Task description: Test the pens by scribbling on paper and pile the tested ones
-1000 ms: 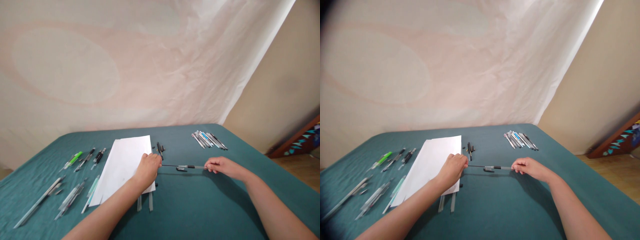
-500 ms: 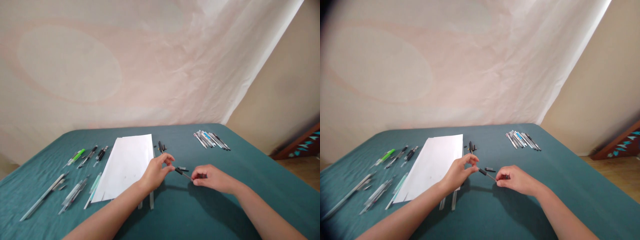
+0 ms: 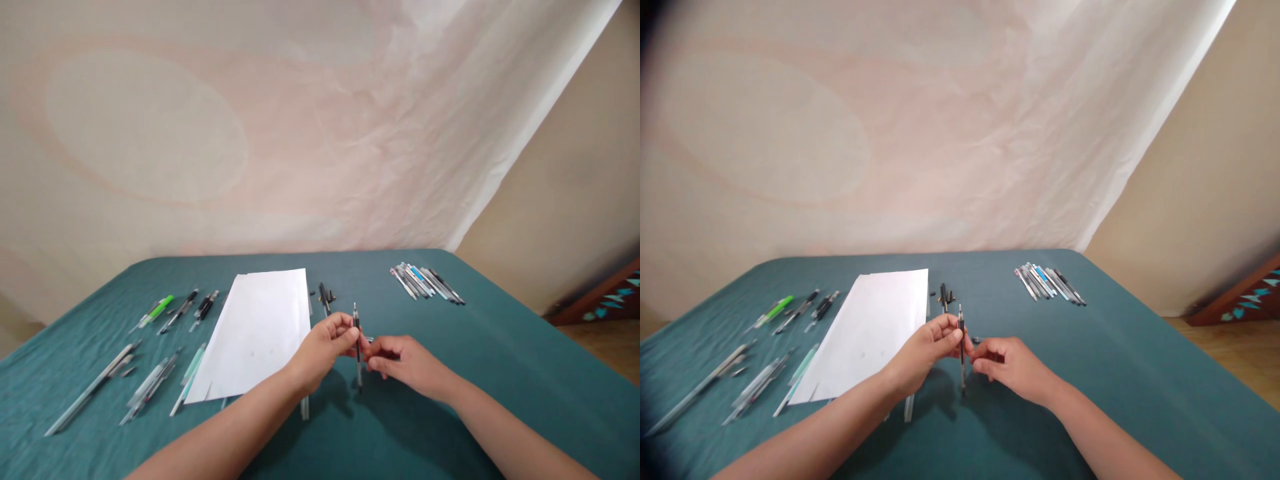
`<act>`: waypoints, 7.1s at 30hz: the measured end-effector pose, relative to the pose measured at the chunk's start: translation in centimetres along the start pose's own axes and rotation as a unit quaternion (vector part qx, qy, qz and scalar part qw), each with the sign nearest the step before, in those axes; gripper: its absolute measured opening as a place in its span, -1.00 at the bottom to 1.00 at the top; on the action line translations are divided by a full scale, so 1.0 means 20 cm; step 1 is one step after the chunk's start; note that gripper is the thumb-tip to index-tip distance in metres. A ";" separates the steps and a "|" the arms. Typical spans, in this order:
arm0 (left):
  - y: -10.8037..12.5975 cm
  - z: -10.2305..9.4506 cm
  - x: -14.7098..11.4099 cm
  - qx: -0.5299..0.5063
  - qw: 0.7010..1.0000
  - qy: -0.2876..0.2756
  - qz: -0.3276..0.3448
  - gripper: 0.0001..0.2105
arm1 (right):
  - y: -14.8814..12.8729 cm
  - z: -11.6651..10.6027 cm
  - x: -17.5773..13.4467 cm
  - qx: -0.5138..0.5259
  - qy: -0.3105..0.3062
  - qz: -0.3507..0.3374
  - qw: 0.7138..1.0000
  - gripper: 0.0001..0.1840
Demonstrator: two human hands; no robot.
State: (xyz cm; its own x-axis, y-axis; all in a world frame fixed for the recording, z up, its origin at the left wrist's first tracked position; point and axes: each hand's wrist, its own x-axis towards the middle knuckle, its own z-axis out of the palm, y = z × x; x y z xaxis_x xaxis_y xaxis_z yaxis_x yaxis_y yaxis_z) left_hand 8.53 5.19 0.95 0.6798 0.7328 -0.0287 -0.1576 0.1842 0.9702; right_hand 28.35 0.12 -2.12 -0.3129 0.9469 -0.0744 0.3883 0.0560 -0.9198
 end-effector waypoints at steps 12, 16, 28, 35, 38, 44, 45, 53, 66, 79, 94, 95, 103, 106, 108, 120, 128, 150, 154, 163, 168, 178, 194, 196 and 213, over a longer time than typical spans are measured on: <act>-0.11 0.00 -0.13 -0.006 0.996 0.072 -0.049 -0.73 | 0.01 -0.12 0.63 -0.309 0.181 0.007 0.934 -0.68; -0.13 -0.03 -0.13 -0.018 0.995 0.093 -0.017 -0.74 | 0.01 -0.03 0.77 -0.357 0.176 0.036 0.917 -0.75; -0.16 -0.01 -0.13 -0.075 0.994 0.073 -0.036 -0.78 | -0.01 -0.05 0.64 -0.440 0.114 0.088 0.887 -0.84; -0.18 0.02 -0.15 -0.045 0.993 0.065 -0.091 -0.81 | -0.04 -0.11 0.30 -0.280 0.080 0.053 0.955 -0.89; -0.19 0.02 -0.15 -0.006 0.994 0.053 -0.094 -0.81 | -0.03 -0.10 0.19 0.055 0.031 0.028 0.998 -0.82; -0.18 0.01 -0.14 0.024 0.995 0.031 -0.093 -0.80 | 0.02 -0.05 0.14 0.235 0.000 0.014 0.972 -0.74; -0.18 0.01 -0.14 0.027 0.995 0.029 -0.095 -0.80 | 0.02 -0.05 0.15 0.241 -0.001 0.013 0.970 -0.73; -0.17 0.02 -0.15 0.045 0.995 0.010 -0.093 -0.80 | -0.01 -0.03 0.15 0.261 -0.009 0.017 0.965 -0.72; -0.17 0.01 -0.15 0.041 0.995 -0.003 -0.092 -0.76 | 0.01 -0.05 0.14 0.251 -0.025 0.016 0.968 -0.71; -0.16 0.02 -0.15 -0.001 0.995 -0.006 -0.099 -0.74 | -0.03 -0.02 0.12 0.229 -0.056 0.033 0.971 -0.68; -0.17 0.02 -0.15 -0.056 0.992 -0.028 -0.105 -0.72 | -0.02 0.01 0.13 0.265 -0.020 0.024 0.964 -0.72; -0.17 0.02 -0.15 -0.065 0.992 -0.031 -0.105 -0.72 | -0.02 0.02 0.13 0.272 -0.022 0.024 0.962 -0.69; -0.15 0.02 -0.16 -0.096 0.987 -0.065 -0.107 -0.66 | -0.01 0.04 0.14 0.294 -0.050 0.028 0.954 -0.68; -0.14 0.03 -0.16 -0.094 0.988 -0.066 -0.103 -0.69 | -0.01 0.04 0.13 0.308 -0.051 0.023 0.950 -0.70; -0.15 0.03 -0.16 -0.096 0.988 -0.064 -0.100 -0.70 | -0.01 0.05 0.13 0.312 -0.050 0.017 0.949 -0.71; -0.15 0.03 -0.15 -0.065 0.994 -0.004 -0.088 -0.74 | -0.06 0.08 0.13 0.305 -0.009 0.013 0.952 -0.67; -0.15 0.02 -0.15 -0.092 0.990 -0.024 -0.106 -0.77 | -0.05 0.07 0.13 0.281 -0.002 -0.025 0.959 -0.75; -0.12 0.02 -0.17 -0.224 0.960 -0.082 -0.149 -0.79 | -0.07 0.08 0.13 0.331 -0.035 -0.042 0.942 -0.79; -0.13 0.02 -0.17 -0.195 0.968 -0.075 -0.141 -0.79 | -0.08 0.08 0.12 0.337 -0.027 -0.042 0.940 -0.80; -0.14 0.01 -0.17 -0.180 0.972 -0.076 -0.132 -0.80 | -0.06 0.05 0.12 0.302 -0.011 -0.048 0.952 -0.80; -0.14 0.01 -0.17 -0.194 0.969 -0.075 -0.130 -0.81 | -0.06 0.04 0.11 0.326 -0.060 -0.032 0.943 -0.67; -0.14 0.02 -0.17 -0.195 0.967 -0.088 -0.137 -0.80 | -0.08 0.07 0.11 0.356 -0.063 -0.044 0.931 -0.78; -0.14 0.02 -0.17 -0.191 0.969 -0.083 -0.133 -0.78 | -0.07 0.06 0.12 0.342 -0.076 -0.043 0.936 -0.75; -0.14 0.02 -0.17 -0.181 0.970 -0.087 -0.135 -0.77 | -0.07 0.06 0.12 0.347 -0.071 -0.051 0.934 -0.80; -0.13 0.02 -0.17 -0.222 0.960 -0.103 -0.135 -0.78 | -0.08 0.06 0.10 0.362 -0.080 -0.039 0.928 -0.67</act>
State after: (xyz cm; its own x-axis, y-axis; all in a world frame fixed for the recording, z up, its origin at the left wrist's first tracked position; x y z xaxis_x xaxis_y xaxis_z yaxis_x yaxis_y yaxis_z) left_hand 6.99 1.95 -1.35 0.8586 0.4826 -0.1729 -0.2141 0.6441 0.7344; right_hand 26.03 1.62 -1.31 -0.4625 0.8866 -0.0004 -0.3058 -0.1600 -0.9386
